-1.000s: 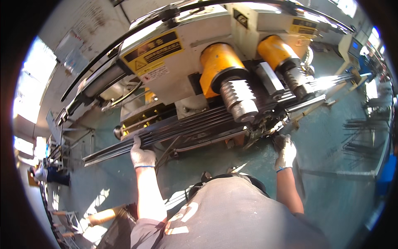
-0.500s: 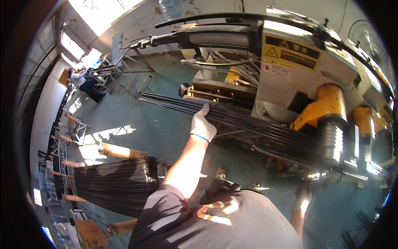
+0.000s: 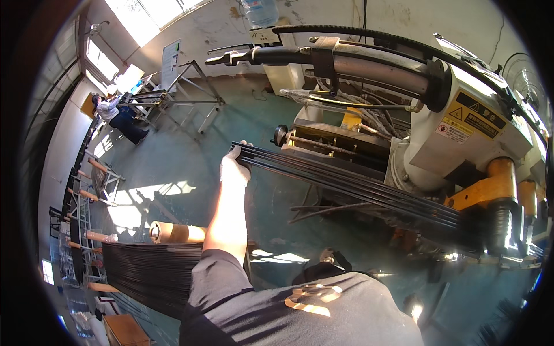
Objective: The person repeatedly picks up bundles of long metal rods from a nearby rack and feeds them into a yellow industrial machine. The rods are processed by the machine and then placed onto a growing stack on the floor.
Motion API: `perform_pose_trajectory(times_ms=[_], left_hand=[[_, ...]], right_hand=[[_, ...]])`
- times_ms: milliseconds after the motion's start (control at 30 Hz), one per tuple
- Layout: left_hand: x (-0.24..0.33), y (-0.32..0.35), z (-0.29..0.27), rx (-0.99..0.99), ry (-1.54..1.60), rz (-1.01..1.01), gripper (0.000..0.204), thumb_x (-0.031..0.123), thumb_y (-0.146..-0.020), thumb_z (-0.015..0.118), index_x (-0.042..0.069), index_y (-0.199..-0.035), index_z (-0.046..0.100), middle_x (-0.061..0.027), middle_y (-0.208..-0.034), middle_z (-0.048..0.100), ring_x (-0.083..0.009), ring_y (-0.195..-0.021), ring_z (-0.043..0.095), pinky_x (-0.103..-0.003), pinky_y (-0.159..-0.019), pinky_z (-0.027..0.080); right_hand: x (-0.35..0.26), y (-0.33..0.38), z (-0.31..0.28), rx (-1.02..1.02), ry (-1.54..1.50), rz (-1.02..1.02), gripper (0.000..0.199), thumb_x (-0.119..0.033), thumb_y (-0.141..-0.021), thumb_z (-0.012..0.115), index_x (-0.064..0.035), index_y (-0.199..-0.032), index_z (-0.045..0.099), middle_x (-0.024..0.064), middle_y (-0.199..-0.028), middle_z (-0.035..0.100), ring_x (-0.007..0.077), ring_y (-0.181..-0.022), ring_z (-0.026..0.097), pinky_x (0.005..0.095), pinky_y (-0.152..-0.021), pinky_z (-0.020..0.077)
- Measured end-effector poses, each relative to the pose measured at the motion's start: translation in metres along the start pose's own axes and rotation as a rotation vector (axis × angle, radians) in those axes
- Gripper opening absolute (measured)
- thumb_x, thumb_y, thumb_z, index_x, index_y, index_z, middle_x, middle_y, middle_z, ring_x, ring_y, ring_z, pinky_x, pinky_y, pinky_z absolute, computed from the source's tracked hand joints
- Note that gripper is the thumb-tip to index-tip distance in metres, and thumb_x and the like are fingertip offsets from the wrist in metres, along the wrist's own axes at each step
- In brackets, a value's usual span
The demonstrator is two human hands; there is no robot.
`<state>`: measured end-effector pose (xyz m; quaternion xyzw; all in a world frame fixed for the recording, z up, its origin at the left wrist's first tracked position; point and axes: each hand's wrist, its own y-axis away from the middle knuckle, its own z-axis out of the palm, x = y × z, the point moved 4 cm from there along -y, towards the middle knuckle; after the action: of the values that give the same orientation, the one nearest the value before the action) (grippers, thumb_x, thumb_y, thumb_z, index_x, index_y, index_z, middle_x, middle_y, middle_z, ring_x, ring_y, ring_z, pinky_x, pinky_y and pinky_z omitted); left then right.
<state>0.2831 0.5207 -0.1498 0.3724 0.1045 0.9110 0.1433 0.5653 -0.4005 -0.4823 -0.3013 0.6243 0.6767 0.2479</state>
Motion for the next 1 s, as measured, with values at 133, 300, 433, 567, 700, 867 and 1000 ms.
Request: perform_pose_trajectory(times_ms=[133, 300, 433, 567, 700, 867, 1000], left_hand=[[0.015, -0.014, -0.018, -0.032, -0.026, 0.071, 0.026, -0.002, -0.111, 0.061, 0.007, -0.134, 0.069, -0.0234, -0.125, 0.079, -0.0395, -0.116, 0.077, -0.053, -0.102, 0.067], [0.004, 0.000, 0.001, -0.142, -0.099, 0.021, 0.038, 0.006, -0.112, 0.066, 0.013, -0.150, 0.065, -0.0225, -0.130, 0.077, -0.0363, -0.119, 0.077, -0.059, -0.100, 0.067], [0.019, 0.024, -0.012, -0.147, -0.371, 0.044, 0.045, 0.029, -0.118, 0.064, 0.018, -0.162, 0.059, -0.0158, -0.138, 0.075, -0.0348, -0.119, 0.077, -0.060, -0.103, 0.065], [0.017, 0.027, -0.009, -0.182, -0.487, 0.004, 0.052, 0.039, -0.120, 0.060, 0.019, -0.168, 0.054, -0.0139, -0.147, 0.073, -0.0338, -0.125, 0.075, -0.060, -0.106, 0.064], [0.022, 0.023, -0.006, -0.194, -0.583, -0.022, 0.057, 0.053, -0.119, 0.056, 0.016, -0.162, 0.061, -0.0146, -0.147, 0.073, -0.0337, -0.130, 0.074, -0.060, -0.109, 0.062], [-0.002, 0.034, -0.007, -0.041, -0.411, 0.174, 0.069, 0.059, -0.122, 0.041, 0.001, -0.152, 0.064, -0.0195, -0.148, 0.071, -0.0363, -0.136, 0.070, -0.054, -0.120, 0.055], [-0.074, 0.082, -0.004, 0.090, -0.227, 0.068, 0.078, 0.063, -0.121, 0.036, 0.003, -0.166, 0.056, -0.0215, -0.164, 0.064, -0.0402, -0.147, 0.064, -0.055, -0.132, 0.045]], right_hand=[[0.012, 0.021, 0.032, 0.004, 0.233, -0.119, 0.025, -0.022, -0.109, 0.069, -0.0064, -0.090, 0.072, 0.0060, -0.073, 0.069, 0.0152, -0.052, 0.054, 0.0331, -0.046, 0.0365], [0.008, 0.036, 0.007, -0.009, 0.727, -0.393, 0.031, -0.025, -0.107, 0.069, -0.0048, -0.084, 0.074, 0.0058, -0.070, 0.068, 0.0153, -0.054, 0.055, 0.0345, -0.050, 0.0394], [-0.079, 0.110, 0.093, 0.273, 0.780, -0.101, 0.034, -0.029, -0.105, 0.072, -0.0008, -0.088, 0.078, 0.0066, -0.073, 0.071, 0.0167, -0.061, 0.061, 0.0364, -0.059, 0.0472], [-0.066, 0.092, 0.071, 0.260, 0.700, -0.083, 0.036, -0.029, -0.104, 0.073, 0.0050, -0.103, 0.083, 0.0112, -0.086, 0.082, 0.0202, -0.079, 0.074, 0.0372, -0.076, 0.0573], [-0.070, 0.061, 0.078, 0.161, 0.748, -0.027, 0.045, -0.036, -0.108, 0.073, 0.0068, -0.117, 0.083, 0.0188, -0.098, 0.086, 0.0266, -0.091, 0.081, 0.0390, -0.086, 0.0598], [-0.110, 0.009, 0.085, 0.115, 0.872, -0.130, 0.039, -0.034, -0.105, 0.075, 0.0030, -0.097, 0.082, 0.0101, -0.088, 0.080, 0.0218, -0.084, 0.072, 0.0406, -0.081, 0.0555], [-0.141, -0.036, 0.067, 0.056, 0.861, -0.132, 0.038, -0.038, -0.105, 0.077, -0.0007, -0.108, 0.086, 0.0135, -0.097, 0.084, 0.0223, -0.090, 0.077, 0.0392, -0.087, 0.0588]])
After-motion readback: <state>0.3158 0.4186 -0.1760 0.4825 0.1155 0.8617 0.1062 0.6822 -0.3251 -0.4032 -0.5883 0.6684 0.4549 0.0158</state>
